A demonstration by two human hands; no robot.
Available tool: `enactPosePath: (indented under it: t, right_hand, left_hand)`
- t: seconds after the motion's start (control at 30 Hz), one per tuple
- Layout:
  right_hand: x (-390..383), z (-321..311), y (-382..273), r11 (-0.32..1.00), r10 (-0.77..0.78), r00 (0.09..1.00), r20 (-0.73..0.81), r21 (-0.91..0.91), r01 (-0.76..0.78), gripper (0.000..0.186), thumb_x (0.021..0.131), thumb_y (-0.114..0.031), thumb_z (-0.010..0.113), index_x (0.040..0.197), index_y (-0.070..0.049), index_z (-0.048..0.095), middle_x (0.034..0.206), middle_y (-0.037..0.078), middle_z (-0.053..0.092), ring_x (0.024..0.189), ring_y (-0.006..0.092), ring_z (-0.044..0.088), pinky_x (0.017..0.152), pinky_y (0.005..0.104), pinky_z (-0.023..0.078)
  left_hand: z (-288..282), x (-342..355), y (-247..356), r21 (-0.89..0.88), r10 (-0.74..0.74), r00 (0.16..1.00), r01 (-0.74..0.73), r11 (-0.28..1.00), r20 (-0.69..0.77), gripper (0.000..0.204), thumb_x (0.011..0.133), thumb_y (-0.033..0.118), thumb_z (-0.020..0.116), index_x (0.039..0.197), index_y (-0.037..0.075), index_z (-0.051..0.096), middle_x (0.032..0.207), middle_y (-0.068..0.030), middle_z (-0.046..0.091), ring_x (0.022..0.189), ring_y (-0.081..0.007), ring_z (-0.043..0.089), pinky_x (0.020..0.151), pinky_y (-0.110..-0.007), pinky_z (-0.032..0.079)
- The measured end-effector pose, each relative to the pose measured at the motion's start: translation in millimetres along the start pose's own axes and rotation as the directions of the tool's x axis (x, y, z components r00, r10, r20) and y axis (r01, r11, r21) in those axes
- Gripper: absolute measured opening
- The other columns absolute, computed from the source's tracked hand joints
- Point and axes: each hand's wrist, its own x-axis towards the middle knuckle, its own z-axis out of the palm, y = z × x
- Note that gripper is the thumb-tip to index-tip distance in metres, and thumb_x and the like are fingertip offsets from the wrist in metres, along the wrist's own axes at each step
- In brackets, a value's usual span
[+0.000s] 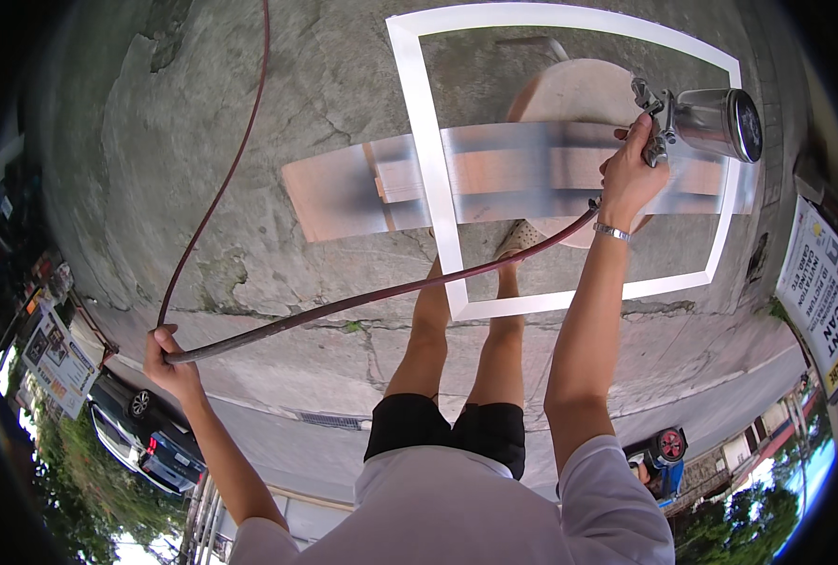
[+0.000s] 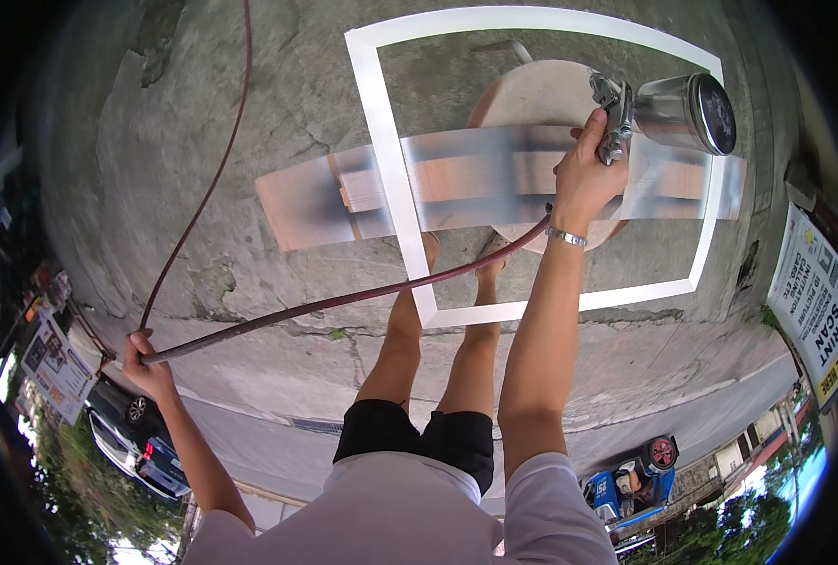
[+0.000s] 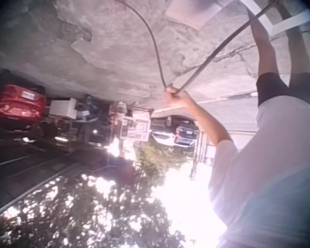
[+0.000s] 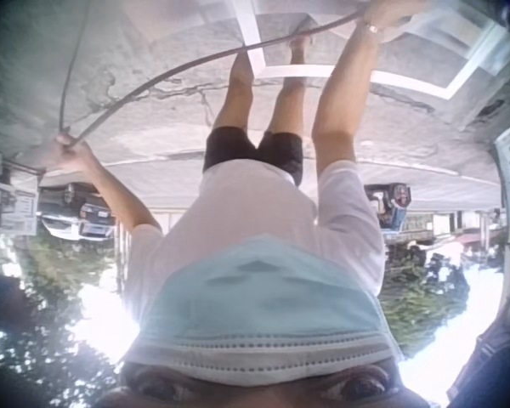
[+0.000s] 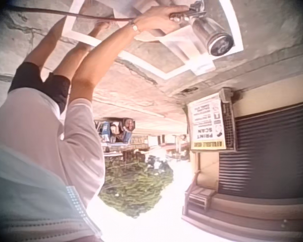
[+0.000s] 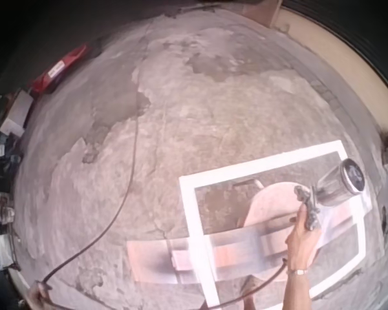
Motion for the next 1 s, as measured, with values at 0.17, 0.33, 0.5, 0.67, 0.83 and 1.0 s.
enactPosePath:
  t: [0.17,0.33,0.5,0.67,0.83,1.0]
  right_hand:
    - [-62.2,31.0,0.6,1.000,0.014,0.967,0.253,0.014,-0.018,0.042,0.101,-0.035,0.068,0.087,0.004,0.071,0.064,0.006,0.067,0.055,0.0113,0.059,0.053,0.0300,0.045]
    - [-128.3,46.8,-15.5,0.988,-0.104,0.860,0.500,0.148,0.034,0.035,0.099,-0.031,0.072,0.093,0.003,0.072,0.065,0.006,0.067,0.057,0.0099,0.057,0.054,0.0285,0.044]
    - [-118.5,37.7,-23.3,0.988,-0.151,0.779,0.608,0.082,0.127,0.037,0.099,-0.033,0.072,0.099,0.004,0.074,0.071,0.007,0.072,0.060,0.0082,0.060,0.056,0.0265,0.046]
    - [-34.8,25.4,-4.7,0.965,-0.220,0.902,0.372,-0.052,0.256,0.042,0.097,-0.037,0.073,0.089,0.005,0.070,0.060,0.015,0.063,0.053,0.0208,0.061,0.055,0.0357,0.047]
    - [59.1,-16.4,14.6,0.957,-0.211,0.939,0.272,-0.138,0.255,0.044,0.097,-0.039,0.072,0.088,0.004,0.072,0.062,0.013,0.066,0.055,0.0205,0.063,0.058,0.0371,0.050]
    - [131.2,-53.2,36.4,0.950,-0.229,0.945,0.233,-0.158,0.269,0.044,0.097,-0.040,0.071,0.088,0.003,0.073,0.064,0.011,0.067,0.057,0.0194,0.064,0.059,0.0361,0.051]
  left_hand:
    - [-11.2,-2.2,-15.6,0.031,0.003,1.000,-0.002,1.000,-0.030,0.045,0.110,0.032,0.051,0.085,-0.001,0.068,0.066,-0.0066,0.060,0.059,-0.0142,0.050,0.055,-0.032,0.039]
    - [-27.2,-12.3,-32.4,0.118,0.042,0.999,-0.041,0.992,0.000,0.043,0.110,0.031,0.051,0.085,-0.001,0.068,0.066,-0.0116,0.059,0.057,-0.0207,0.055,0.056,-0.035,0.043]
    - [-26.7,-40.8,-31.3,0.082,0.032,0.997,-0.038,0.996,0.076,0.039,0.109,0.027,0.052,0.085,-0.001,0.067,0.066,-0.0131,0.059,0.057,-0.0233,0.054,0.056,-0.036,0.043]
    - [-18.6,-79.2,-1.8,0.081,-0.094,0.967,0.077,0.994,0.239,0.035,0.107,0.024,0.055,0.085,-0.001,0.066,0.066,-0.0172,0.058,0.057,-0.0298,0.056,0.056,-0.040,0.044]
    - [-8.9,-113.2,48.1,0.065,-0.080,0.958,0.064,0.996,0.277,0.035,0.106,0.025,0.056,0.084,0.001,0.065,0.066,-0.0182,0.058,0.057,-0.0360,0.056,0.055,-0.042,0.042]
    - [2.0,-132.1,102.7,0.037,-0.037,0.959,0.027,0.999,0.281,0.034,0.106,0.026,0.057,0.082,0.001,0.063,0.064,-0.0180,0.055,0.057,-0.0382,0.053,0.055,-0.044,0.041]
